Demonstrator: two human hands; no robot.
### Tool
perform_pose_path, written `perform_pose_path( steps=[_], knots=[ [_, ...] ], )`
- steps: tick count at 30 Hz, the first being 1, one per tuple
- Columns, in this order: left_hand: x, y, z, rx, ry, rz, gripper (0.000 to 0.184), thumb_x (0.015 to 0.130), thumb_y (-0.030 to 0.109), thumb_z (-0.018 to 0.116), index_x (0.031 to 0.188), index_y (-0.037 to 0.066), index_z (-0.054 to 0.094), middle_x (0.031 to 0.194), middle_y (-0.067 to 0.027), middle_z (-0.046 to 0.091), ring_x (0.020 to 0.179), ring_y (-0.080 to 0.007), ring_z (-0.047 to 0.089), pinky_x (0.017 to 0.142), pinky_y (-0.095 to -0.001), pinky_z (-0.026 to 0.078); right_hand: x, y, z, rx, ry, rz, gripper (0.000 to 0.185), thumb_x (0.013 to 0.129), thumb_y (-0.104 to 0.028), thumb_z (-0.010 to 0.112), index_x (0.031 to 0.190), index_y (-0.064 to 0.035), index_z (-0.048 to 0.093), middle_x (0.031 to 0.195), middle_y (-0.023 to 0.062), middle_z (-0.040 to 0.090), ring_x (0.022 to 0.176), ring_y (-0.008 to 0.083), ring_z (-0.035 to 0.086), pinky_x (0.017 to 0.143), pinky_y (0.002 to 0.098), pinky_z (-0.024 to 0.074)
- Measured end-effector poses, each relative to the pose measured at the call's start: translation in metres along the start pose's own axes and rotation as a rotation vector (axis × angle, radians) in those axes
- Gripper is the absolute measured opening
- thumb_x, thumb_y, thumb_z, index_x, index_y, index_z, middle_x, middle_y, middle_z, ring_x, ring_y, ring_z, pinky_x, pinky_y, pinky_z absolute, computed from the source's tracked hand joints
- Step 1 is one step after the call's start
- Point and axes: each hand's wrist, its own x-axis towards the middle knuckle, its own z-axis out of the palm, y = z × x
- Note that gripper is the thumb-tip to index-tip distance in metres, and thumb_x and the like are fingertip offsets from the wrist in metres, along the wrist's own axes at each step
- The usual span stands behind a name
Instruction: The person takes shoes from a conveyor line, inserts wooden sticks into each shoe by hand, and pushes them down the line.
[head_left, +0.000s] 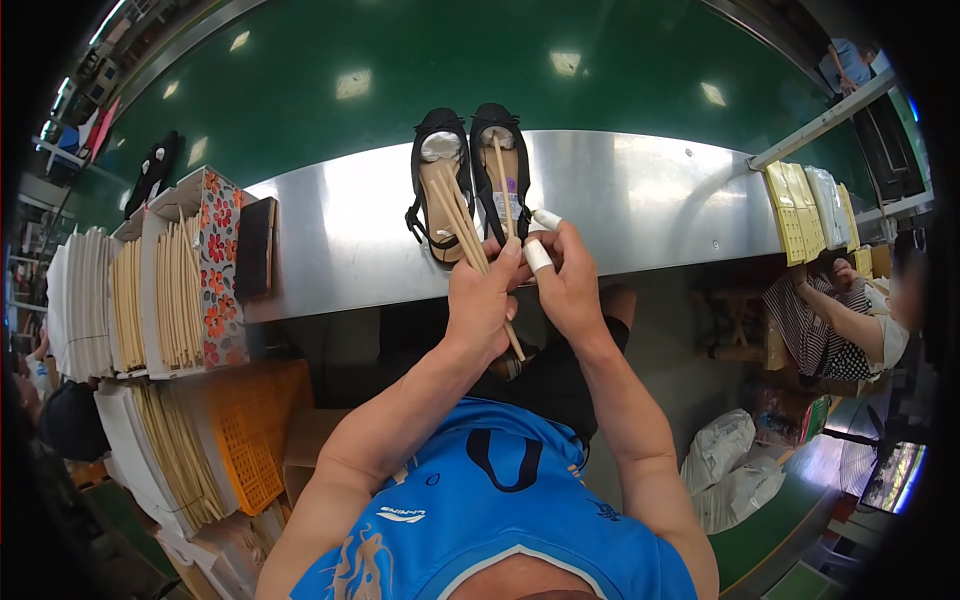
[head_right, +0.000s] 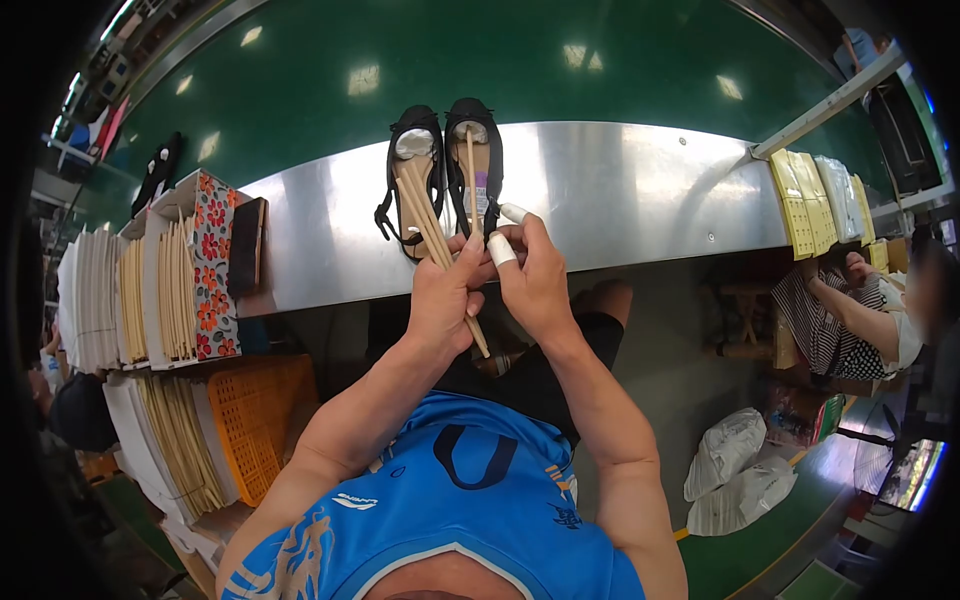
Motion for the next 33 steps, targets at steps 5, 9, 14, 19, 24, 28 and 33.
perform_pose_path(
  steps=[5,9,14,19,24,28,33],
  knots=[
    [0.0,-0.003,0.002,0.05,0.055,-0.019,0.026,0.108,0.019,0.069,0.124,0.004,0.056,0.104,-0.0074,0.074,0.092,-0.016,0.079,0.046,-0.0209,0.038,0.002,0.008,0.002,-0.022,-0.029,0.011,0.036,0.107,-0.002,0.059,0.142,0.0064,0.056,0.104,0.0085,0.069,0.093,0.0132,0.071,0.079,0.0279,0.0592],
    [0.007,-0.006,0.0,0.04,0.044,-0.036,0.021,0.109,0.019,0.068,0.121,0.004,0.06,0.102,-0.008,0.075,0.088,-0.0155,0.078,0.046,-0.0213,0.038,0.0,0.009,0.003,0.021,-0.029,0.041,0.036,0.107,-0.003,0.059,0.142,0.0063,0.056,0.104,0.0087,0.069,0.093,0.0137,0.071,0.08,0.0288,0.0596],
    [0.005,-0.003,-0.001,0.109,0.015,-0.063,0.026,0.111,0.024,0.064,0.123,0.002,0.061,0.102,-0.0094,0.076,0.084,-0.0139,0.077,0.046,-0.0209,0.039,-0.007,0.007,0.0,0.0,-0.018,0.052,0.037,0.107,-0.003,0.059,0.143,0.0062,0.057,0.109,0.0098,0.07,0.093,0.0138,0.071,0.081,0.0294,0.0601],
    [-0.019,-0.002,-0.024,0.208,-0.029,0.038,0.034,0.116,0.029,0.055,0.126,-0.003,0.061,0.114,-0.0158,0.076,0.089,-0.0133,0.074,0.048,-0.0203,0.045,-0.041,0.005,-0.012,-0.153,-0.069,-0.013,0.027,0.107,-0.005,0.064,0.132,0.0053,0.066,0.109,0.0081,0.075,0.097,0.0117,0.071,0.086,0.0271,0.0574],
    [-0.034,0.0,-0.046,0.267,-0.042,0.191,0.038,0.119,0.031,0.047,0.13,-0.002,0.06,0.115,-0.0156,0.077,0.098,-0.016,0.073,0.075,-0.0265,0.058,-0.081,-0.012,-0.003,0.084,-0.234,0.243,0.025,0.106,-0.005,0.065,0.129,0.0046,0.068,0.108,0.0087,0.077,0.097,0.0118,0.072,0.086,0.0266,0.0573],
    [-0.037,0.011,-0.047,0.256,-0.159,0.222,0.045,0.121,0.037,0.039,0.131,-0.002,0.059,0.116,-0.0177,0.078,0.113,-0.0196,0.071,0.107,-0.0364,0.051,-0.085,-0.014,0.008,-0.011,-0.445,0.189,0.025,0.105,-0.007,0.066,0.128,0.0014,0.072,0.101,0.0068,0.076,0.087,0.0099,0.068,0.076,0.0283,0.0555],
    [-0.034,0.021,-0.048,0.342,-0.218,0.153,0.047,0.121,0.04,0.035,0.133,0.0,0.056,0.115,-0.0201,0.078,0.112,-0.0262,0.074,0.107,-0.041,0.055,-0.082,-0.012,0.016,0.027,-0.521,0.189,0.022,0.104,-0.008,0.066,0.122,0.0013,0.075,0.099,0.0066,0.076,0.085,0.01,0.066,0.077,0.0282,0.0546]
  ],
)
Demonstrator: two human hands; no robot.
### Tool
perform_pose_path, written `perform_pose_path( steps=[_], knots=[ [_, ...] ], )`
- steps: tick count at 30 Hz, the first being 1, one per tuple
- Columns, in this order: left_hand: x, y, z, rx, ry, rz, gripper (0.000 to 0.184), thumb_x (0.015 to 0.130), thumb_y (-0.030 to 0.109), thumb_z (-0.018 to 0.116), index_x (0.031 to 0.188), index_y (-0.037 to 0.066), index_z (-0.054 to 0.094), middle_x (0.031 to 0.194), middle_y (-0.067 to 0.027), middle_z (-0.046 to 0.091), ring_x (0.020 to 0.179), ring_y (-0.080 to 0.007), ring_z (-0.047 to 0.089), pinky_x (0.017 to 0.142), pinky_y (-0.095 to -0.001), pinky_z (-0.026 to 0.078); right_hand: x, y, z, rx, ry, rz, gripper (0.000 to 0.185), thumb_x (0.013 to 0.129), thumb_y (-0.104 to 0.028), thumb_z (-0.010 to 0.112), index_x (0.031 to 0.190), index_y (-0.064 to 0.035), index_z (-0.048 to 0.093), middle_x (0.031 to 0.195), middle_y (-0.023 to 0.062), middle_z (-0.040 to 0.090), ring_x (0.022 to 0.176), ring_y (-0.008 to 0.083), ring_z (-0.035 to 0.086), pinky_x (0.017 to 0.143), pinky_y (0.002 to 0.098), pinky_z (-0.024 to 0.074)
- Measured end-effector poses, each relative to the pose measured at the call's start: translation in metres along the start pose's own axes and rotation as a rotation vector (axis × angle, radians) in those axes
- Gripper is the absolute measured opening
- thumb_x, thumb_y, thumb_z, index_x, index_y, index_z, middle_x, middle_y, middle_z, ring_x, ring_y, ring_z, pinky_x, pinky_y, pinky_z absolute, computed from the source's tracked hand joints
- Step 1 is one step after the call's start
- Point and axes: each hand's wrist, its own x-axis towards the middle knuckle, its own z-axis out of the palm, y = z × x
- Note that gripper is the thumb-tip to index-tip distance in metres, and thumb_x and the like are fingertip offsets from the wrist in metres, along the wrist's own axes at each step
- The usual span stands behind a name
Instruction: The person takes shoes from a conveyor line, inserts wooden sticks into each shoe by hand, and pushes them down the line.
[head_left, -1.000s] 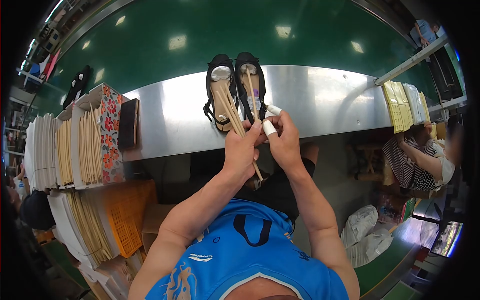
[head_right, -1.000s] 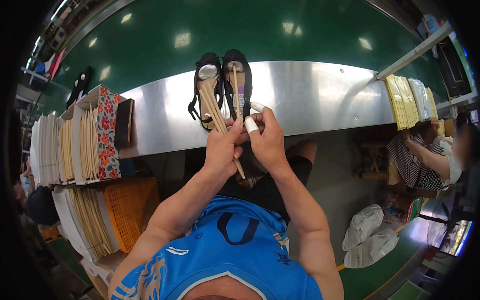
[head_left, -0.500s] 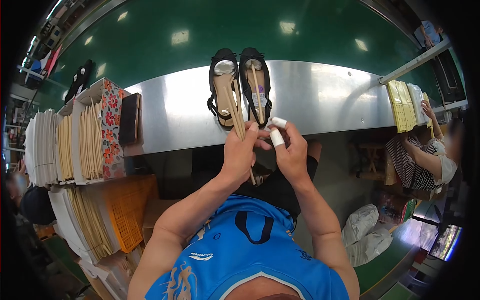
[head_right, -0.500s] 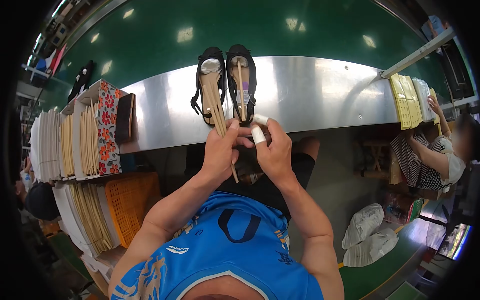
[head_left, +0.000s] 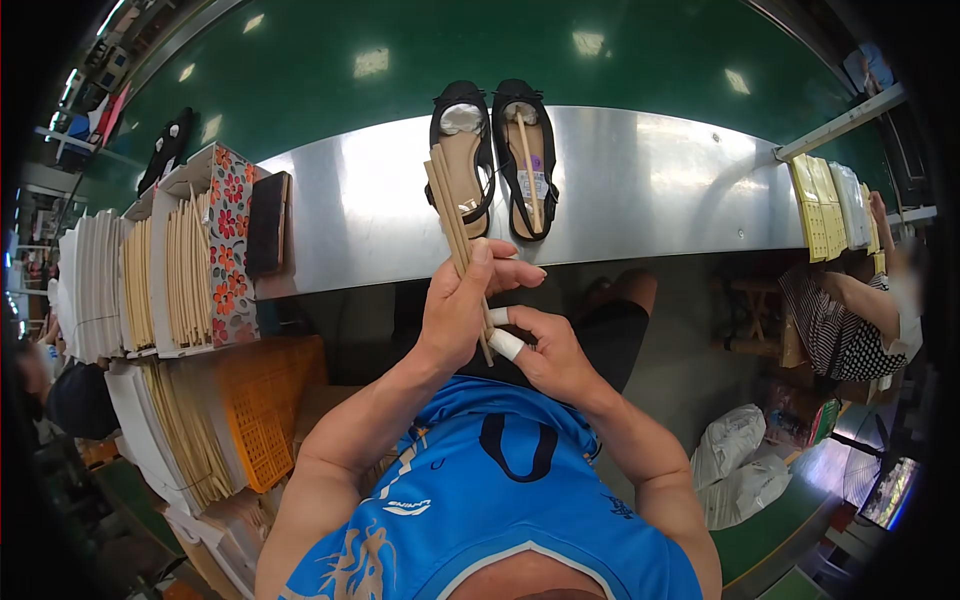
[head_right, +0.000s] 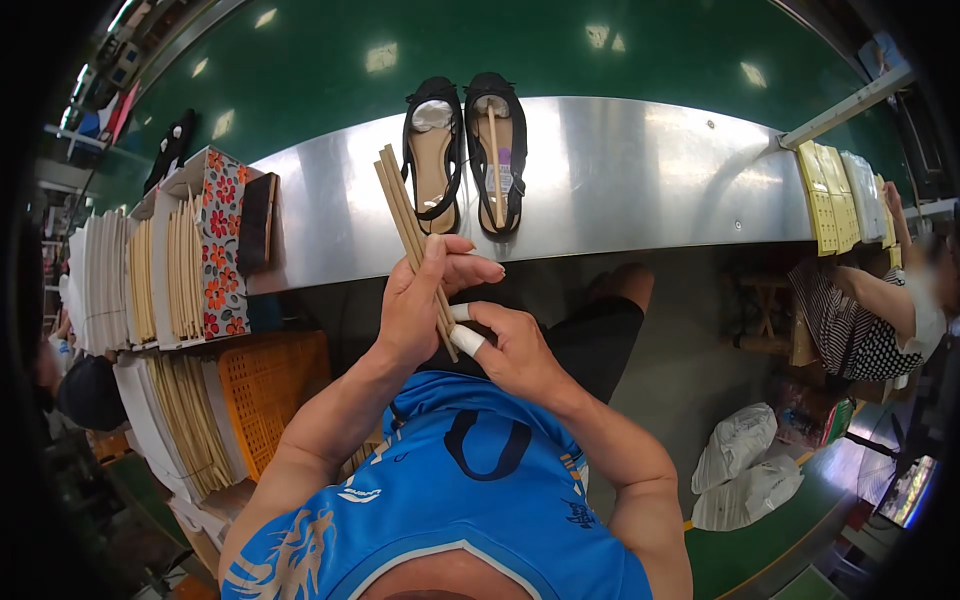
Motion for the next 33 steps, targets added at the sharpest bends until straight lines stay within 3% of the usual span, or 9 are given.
perform_pose_path(
  steps=[7,9,12,13,16,20,27,30,33],
  knots=[
    [0.001,0.024,-0.004,-0.037,0.145,-0.005,0.062,0.121,0.048,0.03,0.144,-0.005,0.053,0.113,-0.0204,0.079,0.106,-0.0269,0.078,0.095,-0.0367,0.062,0.001,0.001,-0.007,-0.018,0.054,-0.033,0.017,0.104,-0.006,0.067,0.117,0.0018,0.074,0.095,0.0048,0.073,0.084,0.0089,0.068,0.074,0.0275,0.0559],
    [0.004,0.032,-0.007,-0.097,0.215,0.034,0.054,0.121,0.041,0.036,0.139,-0.004,0.06,0.111,-0.0186,0.079,0.099,-0.0228,0.077,0.087,-0.0327,0.061,0.001,-0.006,-0.01,0.086,0.093,0.009,0.015,0.105,-0.006,0.066,0.116,0.0015,0.073,0.092,0.0033,0.071,0.081,0.0081,0.067,0.071,0.0255,0.056],
    [0.017,0.043,-0.025,0.631,0.318,0.5,0.027,0.116,0.017,0.052,0.119,0.0,0.072,0.095,-0.0112,0.077,0.074,-0.0204,0.069,0.07,-0.0348,0.054,0.005,-0.017,-0.018,0.185,0.063,0.095,0.017,0.108,-0.009,0.063,0.118,0.0005,0.071,0.093,0.0041,0.072,0.077,0.0068,0.068,0.068,0.0235,0.0559],
    [0.021,0.042,-0.032,0.63,0.32,0.499,0.027,0.116,0.017,0.052,0.119,0.0,0.072,0.095,-0.0112,0.077,0.074,-0.0204,0.069,0.07,-0.0348,0.054,0.007,-0.02,-0.021,0.234,0.036,0.168,0.017,0.108,-0.01,0.061,0.119,0.0001,0.071,0.093,0.0046,0.073,0.076,0.0063,0.069,0.067,0.0229,0.0556],
    [0.023,0.049,-0.035,1.001,0.203,0.362,0.022,0.099,0.001,0.06,0.119,0.001,0.07,0.094,-0.0194,0.072,0.081,-0.0372,0.072,0.075,-0.0434,0.057,0.013,-0.025,-0.028,0.301,-0.023,0.231,0.019,0.109,-0.013,0.059,0.119,-0.0005,0.07,0.088,0.0054,0.074,0.071,0.0071,0.069,0.063,0.021,0.0548],
    [0.024,0.038,-0.033,1.052,0.134,0.504,0.026,0.096,-0.004,0.057,0.12,0.001,0.066,0.094,-0.0182,0.073,0.083,-0.0408,0.073,0.076,-0.0467,0.058,0.018,-0.029,-0.029,0.466,-0.048,0.294,0.019,0.109,-0.013,0.059,0.118,0.0001,0.07,0.085,0.0055,0.073,0.068,0.0072,0.068,0.06,0.0198,0.0542],
    [0.016,0.034,-0.027,0.849,0.089,0.413,0.031,0.094,-0.008,0.058,0.123,0.001,0.062,0.099,-0.0211,0.074,0.089,-0.0424,0.074,0.079,-0.0489,0.058,0.021,-0.026,-0.022,0.558,-0.022,0.318,0.02,0.108,-0.014,0.062,0.116,0.0016,0.072,0.086,0.0046,0.073,0.065,0.0054,0.067,0.059,0.0198,0.0548],
    [0.016,0.038,-0.028,1.007,0.076,0.435,0.027,0.1,-0.006,0.054,0.125,-0.001,0.063,0.09,-0.0169,0.071,0.083,-0.0311,0.075,0.078,-0.0403,0.058,0.025,-0.024,-0.021,0.648,-0.022,0.324,0.02,0.109,-0.016,0.064,0.116,0.0001,0.073,0.085,0.0031,0.074,0.067,0.0054,0.067,0.06,0.0197,0.0532],
    [0.016,0.04,-0.028,1.02,0.085,0.424,0.032,0.091,-0.009,0.059,0.121,0.001,0.065,0.105,-0.0216,0.074,0.095,-0.0433,0.074,0.081,-0.049,0.059,0.03,-0.024,-0.016,0.714,-0.007,0.313,0.02,0.108,-0.015,0.065,0.116,0.0011,0.073,0.085,0.0031,0.073,0.066,0.0056,0.067,0.059,0.0199,0.0536]
  ],
)
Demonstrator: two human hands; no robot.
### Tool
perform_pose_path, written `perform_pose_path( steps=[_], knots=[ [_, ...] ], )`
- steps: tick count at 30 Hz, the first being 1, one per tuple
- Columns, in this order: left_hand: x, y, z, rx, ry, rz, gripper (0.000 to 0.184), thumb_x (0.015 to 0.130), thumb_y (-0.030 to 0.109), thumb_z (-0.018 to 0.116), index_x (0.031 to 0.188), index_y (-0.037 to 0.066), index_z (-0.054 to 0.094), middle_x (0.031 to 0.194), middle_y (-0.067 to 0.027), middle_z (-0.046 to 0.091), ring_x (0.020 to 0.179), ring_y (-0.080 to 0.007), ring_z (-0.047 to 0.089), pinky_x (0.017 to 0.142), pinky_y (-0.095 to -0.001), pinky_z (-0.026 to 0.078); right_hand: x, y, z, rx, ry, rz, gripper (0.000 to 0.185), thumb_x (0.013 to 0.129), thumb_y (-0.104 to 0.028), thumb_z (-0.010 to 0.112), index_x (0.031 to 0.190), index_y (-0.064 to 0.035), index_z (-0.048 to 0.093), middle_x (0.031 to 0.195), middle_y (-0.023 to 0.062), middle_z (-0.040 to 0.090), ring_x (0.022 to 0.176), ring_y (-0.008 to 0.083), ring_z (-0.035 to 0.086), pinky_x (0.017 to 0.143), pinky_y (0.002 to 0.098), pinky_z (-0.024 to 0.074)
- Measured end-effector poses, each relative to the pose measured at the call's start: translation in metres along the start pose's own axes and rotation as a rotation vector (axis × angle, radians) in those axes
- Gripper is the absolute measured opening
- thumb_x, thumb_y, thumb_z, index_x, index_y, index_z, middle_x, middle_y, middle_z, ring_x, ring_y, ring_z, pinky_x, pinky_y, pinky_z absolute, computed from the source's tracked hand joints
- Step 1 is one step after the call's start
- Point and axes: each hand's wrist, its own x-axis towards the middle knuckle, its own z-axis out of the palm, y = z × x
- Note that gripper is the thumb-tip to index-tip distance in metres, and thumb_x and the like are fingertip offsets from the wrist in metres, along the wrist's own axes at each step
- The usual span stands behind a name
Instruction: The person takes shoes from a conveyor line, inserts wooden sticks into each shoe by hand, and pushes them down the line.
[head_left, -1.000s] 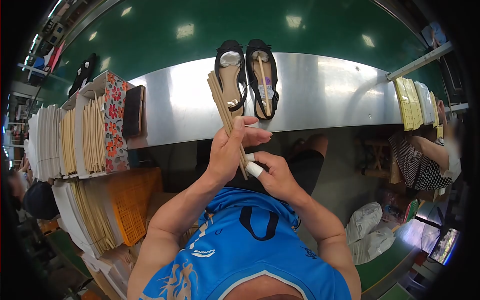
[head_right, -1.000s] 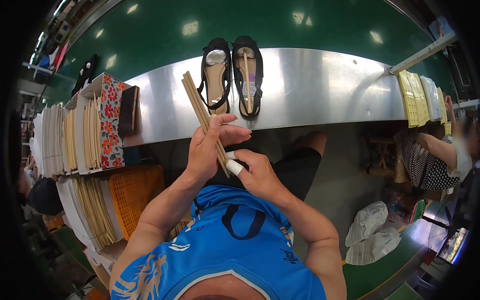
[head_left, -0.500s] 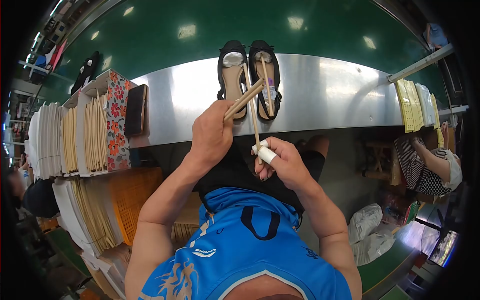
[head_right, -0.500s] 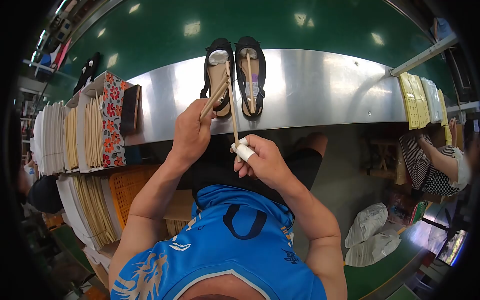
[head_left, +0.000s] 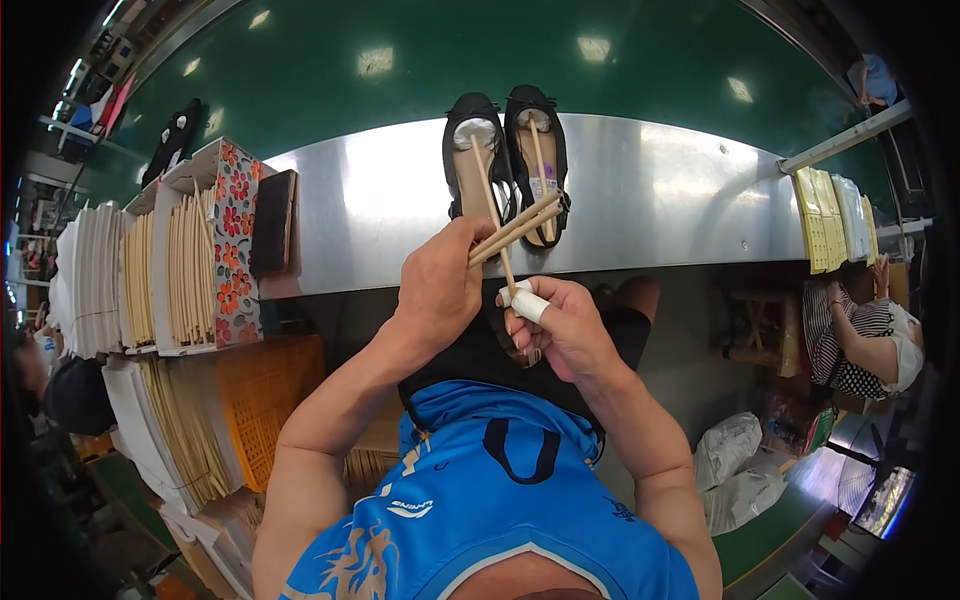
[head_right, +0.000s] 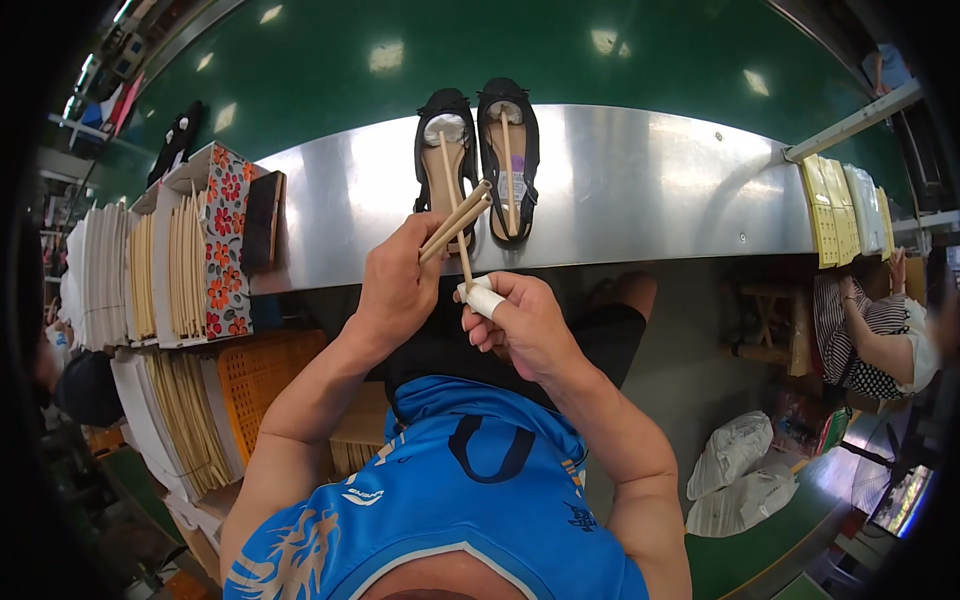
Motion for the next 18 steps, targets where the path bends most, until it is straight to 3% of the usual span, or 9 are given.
perform_pose_path(
  steps=[9,12,14,18],
  knots=[
    [0.002,-0.003,-0.001,-0.059,-0.007,-0.035,0.033,0.09,-0.01,0.06,0.121,0.0,0.064,0.105,-0.0227,0.074,0.094,-0.0434,0.074,0.081,-0.0481,0.059,0.014,0.001,0.006,0.082,0.03,-0.052,0.019,0.108,-0.015,0.065,0.115,0.0026,0.071,0.084,0.0044,0.073,0.064,0.007,0.067,0.058,0.0208,0.0541],
    [0.004,-0.002,-0.001,-0.112,-0.027,-0.067,0.029,0.093,-0.008,0.06,0.121,0.0,0.063,0.096,-0.0228,0.073,0.089,-0.0419,0.075,0.078,-0.0479,0.059,0.019,0.002,0.006,0.091,0.018,-0.051,0.017,0.107,-0.014,0.066,0.113,0.002,0.07,0.083,0.0051,0.073,0.064,0.0076,0.067,0.058,0.0213,0.0538],
    [0.007,0.007,-0.005,-0.201,-0.088,-0.204,0.023,0.098,-0.004,0.059,0.12,-0.001,0.062,0.087,-0.0216,0.072,0.083,-0.0395,0.076,0.075,-0.0465,0.058,0.021,0.003,0.007,0.08,0.05,-0.042,0.014,0.107,-0.012,0.066,0.11,0.0008,0.07,0.083,0.0058,0.073,0.064,0.0082,0.067,0.058,0.0216,0.0538],
    [0.009,0.0,-0.001,-0.209,-0.056,-0.158,0.017,0.102,0.001,0.059,0.119,-0.002,0.061,0.081,-0.0197,0.071,0.078,-0.0363,0.076,0.072,-0.0452,0.058,0.028,0.005,0.005,0.079,0.061,-0.061,0.011,0.106,-0.011,0.067,0.108,-0.0003,0.069,0.084,0.0066,0.073,0.065,0.0087,0.067,0.058,0.022,0.0537]
  ],
)
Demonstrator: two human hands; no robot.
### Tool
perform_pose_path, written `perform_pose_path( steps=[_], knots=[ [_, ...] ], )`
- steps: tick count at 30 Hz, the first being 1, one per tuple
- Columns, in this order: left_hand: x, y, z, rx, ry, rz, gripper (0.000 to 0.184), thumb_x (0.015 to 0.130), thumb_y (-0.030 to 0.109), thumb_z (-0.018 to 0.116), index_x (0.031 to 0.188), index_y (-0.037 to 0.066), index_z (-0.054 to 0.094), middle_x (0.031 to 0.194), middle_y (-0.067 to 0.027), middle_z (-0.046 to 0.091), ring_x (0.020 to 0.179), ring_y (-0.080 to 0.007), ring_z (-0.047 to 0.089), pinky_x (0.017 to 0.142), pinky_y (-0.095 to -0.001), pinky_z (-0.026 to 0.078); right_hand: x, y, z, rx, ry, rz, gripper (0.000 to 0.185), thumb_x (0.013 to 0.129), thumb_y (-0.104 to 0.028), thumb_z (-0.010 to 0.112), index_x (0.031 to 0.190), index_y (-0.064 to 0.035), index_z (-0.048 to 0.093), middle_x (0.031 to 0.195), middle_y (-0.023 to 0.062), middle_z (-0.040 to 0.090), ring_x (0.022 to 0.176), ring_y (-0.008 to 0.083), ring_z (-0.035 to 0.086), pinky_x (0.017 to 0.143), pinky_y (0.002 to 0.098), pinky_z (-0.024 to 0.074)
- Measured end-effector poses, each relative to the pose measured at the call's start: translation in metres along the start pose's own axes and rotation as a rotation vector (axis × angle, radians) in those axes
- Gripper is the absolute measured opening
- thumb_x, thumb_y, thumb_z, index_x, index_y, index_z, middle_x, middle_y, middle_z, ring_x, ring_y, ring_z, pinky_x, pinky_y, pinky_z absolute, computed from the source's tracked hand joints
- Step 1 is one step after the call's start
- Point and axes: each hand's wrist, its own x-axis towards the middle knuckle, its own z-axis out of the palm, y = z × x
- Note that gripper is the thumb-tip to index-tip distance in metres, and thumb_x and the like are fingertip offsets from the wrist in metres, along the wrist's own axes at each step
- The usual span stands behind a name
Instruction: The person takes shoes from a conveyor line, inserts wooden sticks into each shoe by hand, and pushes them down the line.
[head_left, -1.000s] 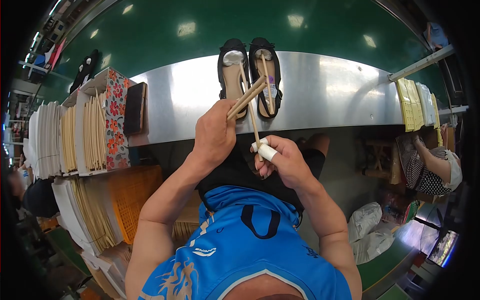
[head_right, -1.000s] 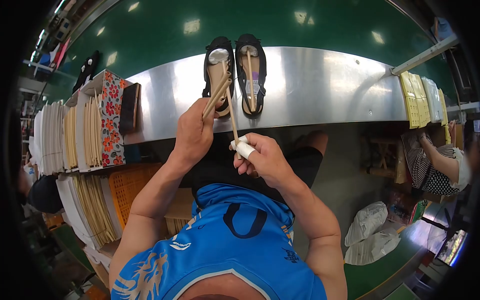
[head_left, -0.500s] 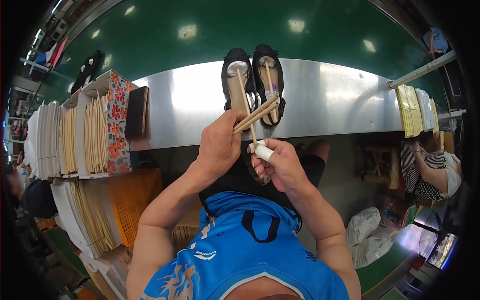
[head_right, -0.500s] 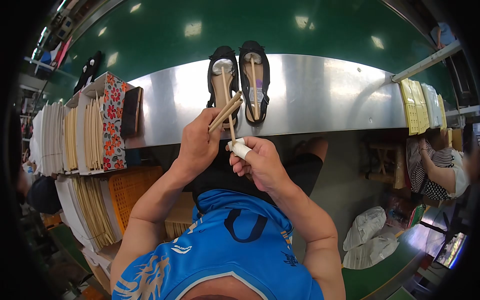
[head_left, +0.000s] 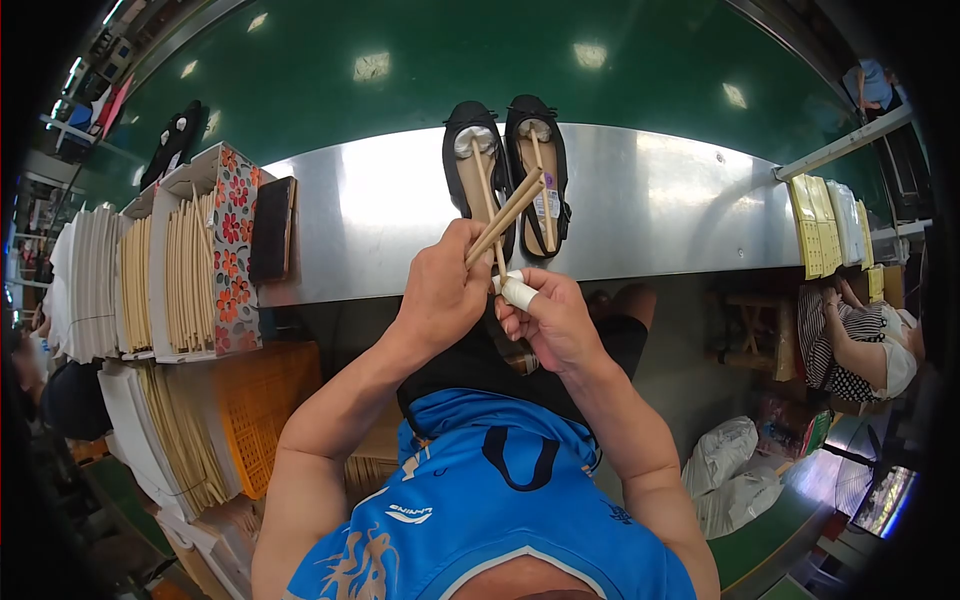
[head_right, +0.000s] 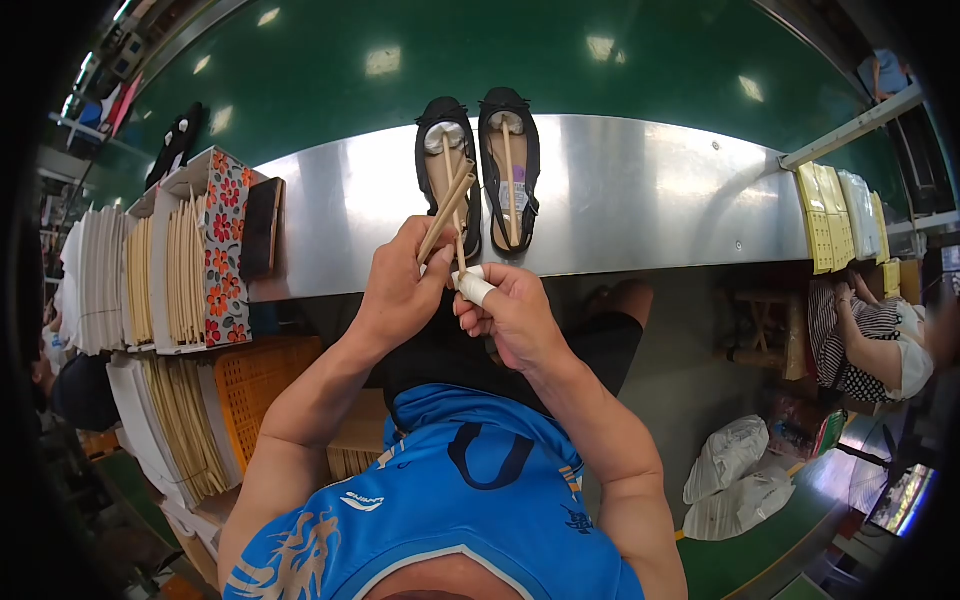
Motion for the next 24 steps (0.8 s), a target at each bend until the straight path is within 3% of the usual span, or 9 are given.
perform_pose_path(
  steps=[3,5,12,15,17,24],
  knots=[
    [0.003,-0.004,-0.001,-0.024,-0.024,-0.072,0.02,0.103,0.005,0.06,0.121,-0.004,0.06,0.083,-0.0191,0.071,0.076,-0.0344,0.075,0.072,-0.0447,0.058,0.007,0.004,0.0,0.006,0.001,-0.022,0.01,0.105,-0.011,0.068,0.107,-0.0005,0.069,0.084,0.0069,0.073,0.065,0.009,0.067,0.058,0.0223,0.0538],
    [0.004,-0.01,0.0,-0.133,-0.037,-0.131,0.027,0.107,0.005,0.062,0.131,-0.006,0.059,0.09,-0.0089,0.073,0.074,-0.0131,0.069,0.068,-0.0293,0.057,0.013,0.005,0.0,0.011,-0.004,-0.032,0.011,0.105,-0.011,0.068,0.106,-0.0006,0.069,0.084,0.007,0.074,0.064,0.0093,0.068,0.058,0.0223,0.054],
    [0.011,-0.005,-0.002,-0.259,-0.043,-0.325,0.035,0.108,0.011,0.065,0.135,-0.009,0.058,0.087,-0.0062,0.071,0.064,-0.0085,0.064,0.059,-0.0248,0.054,0.02,0.006,-0.003,-0.025,0.032,-0.013,0.009,0.105,-0.01,0.068,0.106,-0.0006,0.069,0.082,0.0065,0.074,0.062,0.0093,0.067,0.057,0.0223,0.054],
    [0.016,-0.003,-0.005,-0.301,-0.077,-0.381,0.034,0.108,0.014,0.068,0.13,-0.011,0.062,0.082,-0.0052,0.071,0.058,-0.0068,0.061,0.053,-0.0226,0.051,0.02,0.006,-0.003,-0.013,0.01,-0.035,0.01,0.104,-0.009,0.068,0.107,-0.0005,0.07,0.083,0.0068,0.075,0.063,0.009,0.068,0.058,0.022,0.054],
    [0.019,-0.003,-0.006,-0.311,-0.074,-0.409,0.03,0.105,0.018,0.069,0.117,-0.01,0.068,0.079,-0.008,0.072,0.058,-0.0094,0.063,0.052,-0.0263,0.053,0.021,0.005,-0.004,-0.03,0.002,-0.006,0.01,0.105,-0.01,0.067,0.108,-0.0005,0.07,0.084,0.0067,0.075,0.065,0.0088,0.068,0.059,0.0216,0.054],
    [0.018,0.001,-0.004,-0.298,-0.038,-0.399,0.031,0.104,0.019,0.071,0.116,-0.009,0.069,0.075,-0.0071,0.071,0.058,-0.009,0.062,0.049,-0.0262,0.05,0.018,-0.002,0.003,-0.263,-0.001,-0.066,0.012,0.106,-0.01,0.065,0.109,-0.0006,0.071,0.086,0.0054,0.074,0.068,0.0069,0.067,0.062,0.0207,0.0537]
  ],
)
